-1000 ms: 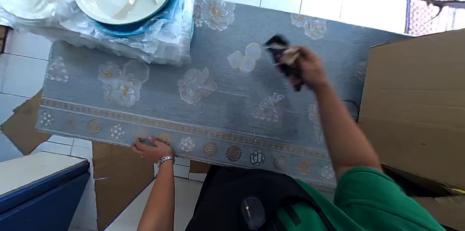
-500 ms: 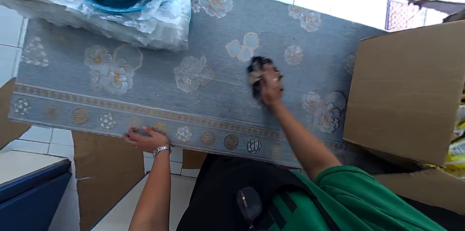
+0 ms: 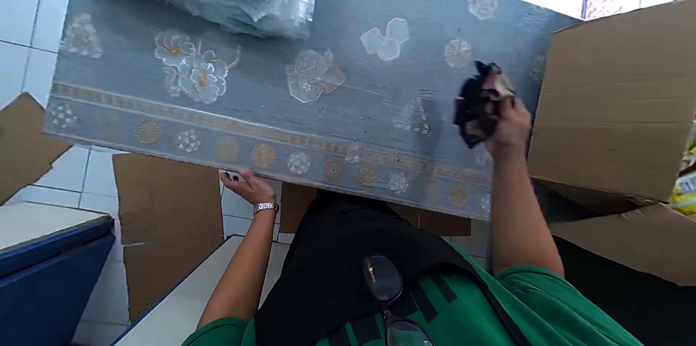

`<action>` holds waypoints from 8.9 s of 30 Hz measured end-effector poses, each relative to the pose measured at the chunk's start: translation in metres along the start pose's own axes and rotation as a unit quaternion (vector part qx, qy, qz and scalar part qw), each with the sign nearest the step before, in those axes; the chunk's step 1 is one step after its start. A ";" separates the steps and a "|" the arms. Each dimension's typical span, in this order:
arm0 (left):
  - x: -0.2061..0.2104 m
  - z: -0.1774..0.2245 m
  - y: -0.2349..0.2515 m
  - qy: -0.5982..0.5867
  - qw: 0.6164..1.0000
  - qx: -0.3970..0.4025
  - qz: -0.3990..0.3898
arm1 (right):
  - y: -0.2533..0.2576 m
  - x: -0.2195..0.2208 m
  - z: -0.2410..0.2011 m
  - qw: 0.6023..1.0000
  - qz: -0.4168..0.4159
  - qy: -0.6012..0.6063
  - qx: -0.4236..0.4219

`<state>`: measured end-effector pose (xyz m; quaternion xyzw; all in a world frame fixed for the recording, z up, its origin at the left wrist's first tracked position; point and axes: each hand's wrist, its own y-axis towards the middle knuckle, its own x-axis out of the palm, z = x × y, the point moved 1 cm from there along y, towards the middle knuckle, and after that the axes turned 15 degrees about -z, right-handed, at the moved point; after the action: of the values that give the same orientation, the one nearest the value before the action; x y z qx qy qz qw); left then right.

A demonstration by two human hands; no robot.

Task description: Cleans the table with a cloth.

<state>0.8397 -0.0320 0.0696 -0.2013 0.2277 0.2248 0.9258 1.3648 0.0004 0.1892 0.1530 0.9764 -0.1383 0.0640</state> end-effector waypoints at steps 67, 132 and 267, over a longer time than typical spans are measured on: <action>-0.069 -0.044 -0.005 -0.204 0.848 -0.341 -0.351 | 0.036 0.136 0.066 0.912 0.138 -0.364 0.133; 0.026 -0.011 -0.022 -0.384 0.585 -0.441 -0.561 | -0.004 0.327 -0.006 0.905 -0.348 -0.243 0.006; -0.050 0.049 -0.030 -0.375 0.777 -0.378 -0.336 | 0.163 -0.077 0.053 0.867 0.137 -0.462 0.129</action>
<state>0.8313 -0.0500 0.1432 -0.4986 -0.3229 0.0255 0.8040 1.4939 0.1126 0.1106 0.2109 0.7781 -0.3077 0.5053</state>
